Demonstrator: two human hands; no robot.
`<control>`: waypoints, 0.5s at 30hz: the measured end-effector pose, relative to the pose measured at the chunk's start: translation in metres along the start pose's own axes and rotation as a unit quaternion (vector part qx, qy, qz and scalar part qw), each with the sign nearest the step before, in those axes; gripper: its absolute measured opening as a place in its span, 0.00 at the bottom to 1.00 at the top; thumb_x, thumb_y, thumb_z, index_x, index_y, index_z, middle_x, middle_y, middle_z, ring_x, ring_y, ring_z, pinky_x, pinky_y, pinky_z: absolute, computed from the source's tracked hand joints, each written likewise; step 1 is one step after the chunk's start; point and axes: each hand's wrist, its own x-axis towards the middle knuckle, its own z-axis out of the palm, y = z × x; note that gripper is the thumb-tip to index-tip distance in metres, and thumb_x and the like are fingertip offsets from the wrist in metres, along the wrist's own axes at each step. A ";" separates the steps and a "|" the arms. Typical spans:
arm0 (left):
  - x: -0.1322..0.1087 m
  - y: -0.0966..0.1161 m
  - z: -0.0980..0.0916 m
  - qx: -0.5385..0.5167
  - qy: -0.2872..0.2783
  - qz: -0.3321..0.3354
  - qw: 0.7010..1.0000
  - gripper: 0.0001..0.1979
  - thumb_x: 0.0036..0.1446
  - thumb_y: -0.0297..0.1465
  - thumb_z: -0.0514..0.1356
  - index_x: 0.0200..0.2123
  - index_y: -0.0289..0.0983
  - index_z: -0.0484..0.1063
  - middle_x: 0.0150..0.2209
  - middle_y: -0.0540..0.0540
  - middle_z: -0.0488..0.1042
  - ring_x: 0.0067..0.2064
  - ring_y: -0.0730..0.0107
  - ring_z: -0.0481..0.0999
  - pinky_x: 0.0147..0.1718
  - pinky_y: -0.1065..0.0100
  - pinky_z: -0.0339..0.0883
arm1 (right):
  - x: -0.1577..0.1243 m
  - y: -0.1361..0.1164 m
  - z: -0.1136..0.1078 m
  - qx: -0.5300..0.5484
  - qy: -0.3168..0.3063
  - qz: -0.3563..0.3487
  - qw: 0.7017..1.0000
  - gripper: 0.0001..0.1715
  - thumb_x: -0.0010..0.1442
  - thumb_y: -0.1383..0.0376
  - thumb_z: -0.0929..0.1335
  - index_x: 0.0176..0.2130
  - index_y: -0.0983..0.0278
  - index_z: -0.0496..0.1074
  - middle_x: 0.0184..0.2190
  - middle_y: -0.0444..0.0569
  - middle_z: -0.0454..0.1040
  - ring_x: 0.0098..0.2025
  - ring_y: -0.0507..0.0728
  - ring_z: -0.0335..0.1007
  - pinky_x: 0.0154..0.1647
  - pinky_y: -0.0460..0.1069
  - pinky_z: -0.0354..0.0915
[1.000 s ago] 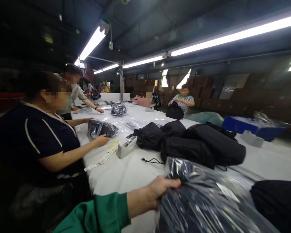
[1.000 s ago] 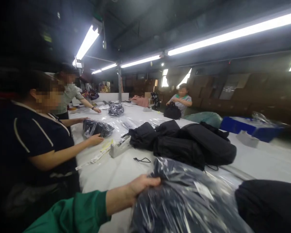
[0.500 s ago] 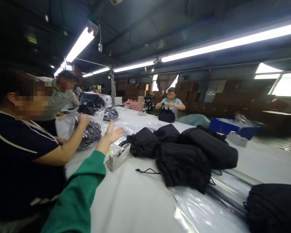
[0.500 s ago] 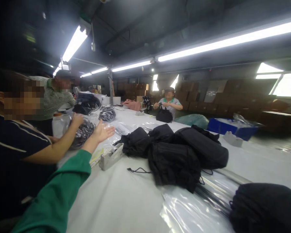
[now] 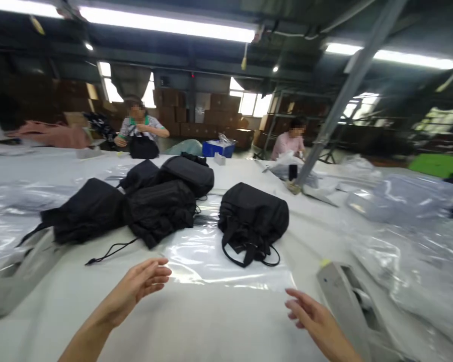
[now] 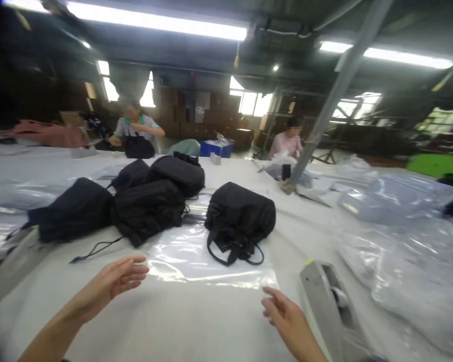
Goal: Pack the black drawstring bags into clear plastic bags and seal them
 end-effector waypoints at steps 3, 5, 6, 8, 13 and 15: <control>0.028 0.002 0.024 -0.022 -0.001 0.013 1.000 0.29 0.53 0.49 0.65 0.53 0.38 0.69 0.50 0.38 0.77 0.52 0.57 0.75 0.53 0.60 0.68 | 0.033 -0.017 -0.013 0.053 0.052 0.009 0.997 0.38 0.48 0.49 0.70 0.54 0.66 0.70 0.36 0.54 0.79 0.39 0.63 0.77 0.39 0.57 0.73; 0.056 0.004 0.042 -0.038 0.018 0.014 0.999 0.29 0.53 0.47 0.66 0.53 0.38 0.69 0.50 0.38 0.76 0.52 0.58 0.76 0.53 0.60 0.68 | 0.066 -0.030 -0.022 0.066 0.084 -0.003 0.994 0.43 0.49 0.49 0.71 0.59 0.68 0.65 0.39 0.56 0.78 0.42 0.63 0.77 0.41 0.56 0.73; 0.073 0.004 0.051 -0.043 0.031 0.010 0.999 0.27 0.53 0.46 0.66 0.52 0.38 0.69 0.50 0.38 0.76 0.51 0.59 0.76 0.53 0.61 0.69 | 0.084 -0.036 -0.027 0.066 0.098 -0.011 0.993 0.46 0.50 0.49 0.71 0.61 0.68 0.63 0.42 0.58 0.77 0.44 0.63 0.76 0.43 0.56 0.73; 0.111 0.005 0.066 -0.046 0.057 -0.003 0.997 0.25 0.54 0.44 0.67 0.50 0.36 0.69 0.48 0.37 0.75 0.50 0.60 0.76 0.52 0.61 0.68 | 0.123 -0.046 -0.038 0.060 0.121 -0.024 0.991 0.49 0.50 0.48 0.71 0.64 0.68 0.58 0.48 0.61 0.75 0.49 0.64 0.73 0.45 0.56 0.72; 0.207 0.001 0.099 -0.021 0.087 -0.032 0.995 0.28 0.52 0.48 0.66 0.48 0.35 0.67 0.53 0.34 0.70 0.54 0.58 0.72 0.54 0.60 0.64 | 0.216 -0.052 -0.052 0.044 0.168 -0.040 0.984 0.57 0.49 0.45 0.72 0.67 0.64 0.50 0.63 0.65 0.60 0.58 0.67 0.65 0.54 0.58 0.66; 0.234 -0.003 0.115 -0.005 0.072 -0.048 0.996 0.30 0.47 0.49 0.68 0.46 0.34 0.69 0.52 0.33 0.71 0.54 0.55 0.71 0.52 0.59 0.64 | 0.243 -0.049 -0.049 0.046 0.172 -0.048 0.983 0.58 0.48 0.46 0.73 0.67 0.64 0.51 0.65 0.64 0.58 0.61 0.67 0.61 0.57 0.58 0.64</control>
